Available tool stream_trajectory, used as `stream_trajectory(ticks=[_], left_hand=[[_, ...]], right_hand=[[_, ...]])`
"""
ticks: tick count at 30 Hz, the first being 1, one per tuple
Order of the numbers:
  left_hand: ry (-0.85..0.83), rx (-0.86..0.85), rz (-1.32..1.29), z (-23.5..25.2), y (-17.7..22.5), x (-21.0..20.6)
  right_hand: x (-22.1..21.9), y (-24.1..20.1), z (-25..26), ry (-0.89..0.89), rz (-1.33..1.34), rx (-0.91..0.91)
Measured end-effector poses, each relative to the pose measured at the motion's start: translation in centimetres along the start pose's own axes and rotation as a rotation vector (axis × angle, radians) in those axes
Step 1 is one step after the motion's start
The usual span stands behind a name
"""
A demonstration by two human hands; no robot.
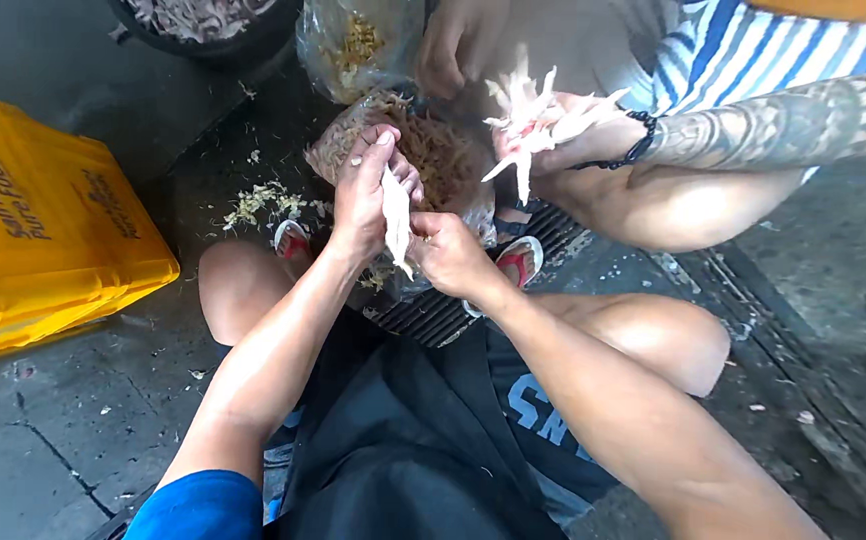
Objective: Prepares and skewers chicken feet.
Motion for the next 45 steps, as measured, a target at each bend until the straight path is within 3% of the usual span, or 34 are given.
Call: stream_trajectory(ticks=[5, 7, 9, 11, 15, 20, 23, 27, 32, 36, 38, 42, 45], left_hand=[[0.089, -0.127, 0.101, 2.1, 5.9, 0.6], [0.124, -0.107, 0.132, 2.8, 8.6, 0.9], [0.139, -0.026, 0.351, 2.5, 9.8, 1.1], [0.090, 0.091, 0.616, 1.7, 9.1, 0.8], [-0.083, 0.242, 0.831, 0.4, 4.8, 0.2], [-0.077, 0.084, 0.969, 1.1, 2.5, -0.2], [-0.084, 0.073, 1.024, 0.8, 2.2, -0.9], [-0.023, -0.006, 1.021, 0.7, 2.5, -0.4], [0.327, -0.044, 0.759, 1.8, 4.2, 2.8], [0.616, -0.123, 0.439, 3.6, 8.6, 6.4], [0.614, -0.136, 0.321, 3.8, 9.6, 6.2], [0.550, -0.032, 0.256, 2.6, 7.5, 4.5], [0.515, 0.060, 0.209, 1.9, 5.5, 3.6]], right_hand=[[1.4, -1.3, -0.3, 0.041, -0.166, 0.122], [2.0, -1.3, -0.2, 0.064, -0.176, 0.149], [2.5, -1.2, 0.0, 0.077, -0.202, 0.163], [2.8, -1.2, 0.3, 0.090, -0.241, 0.192], [2.4, -1.4, 0.4, 0.094, -0.291, 0.237], [1.2, -0.4, 0.6, 0.009, -0.263, 0.090], [1.3, 0.6, 0.6, 0.052, -0.209, -0.021], [1.6, 0.3, 0.8, 0.079, -0.116, 0.015], [1.8, -2.8, 0.0, 0.061, -0.131, 0.106], [-0.1, -3.4, -2.8, -0.073, -0.109, 0.301], [0.4, -2.5, -2.6, -0.060, -0.082, 0.273], [3.1, -0.6, -0.9, 0.013, -0.125, 0.013], [3.7, -0.4, -0.2, 0.079, -0.070, 0.018]])
Point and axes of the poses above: each hand's wrist, its own z-axis towards the middle knuckle, its own x-axis out of the back of the hand, y = z × x, the point moved 6 cm from there along z, towards the middle knuckle, and after that the axes turned 15 degrees about -z, right-handed, at the moved point
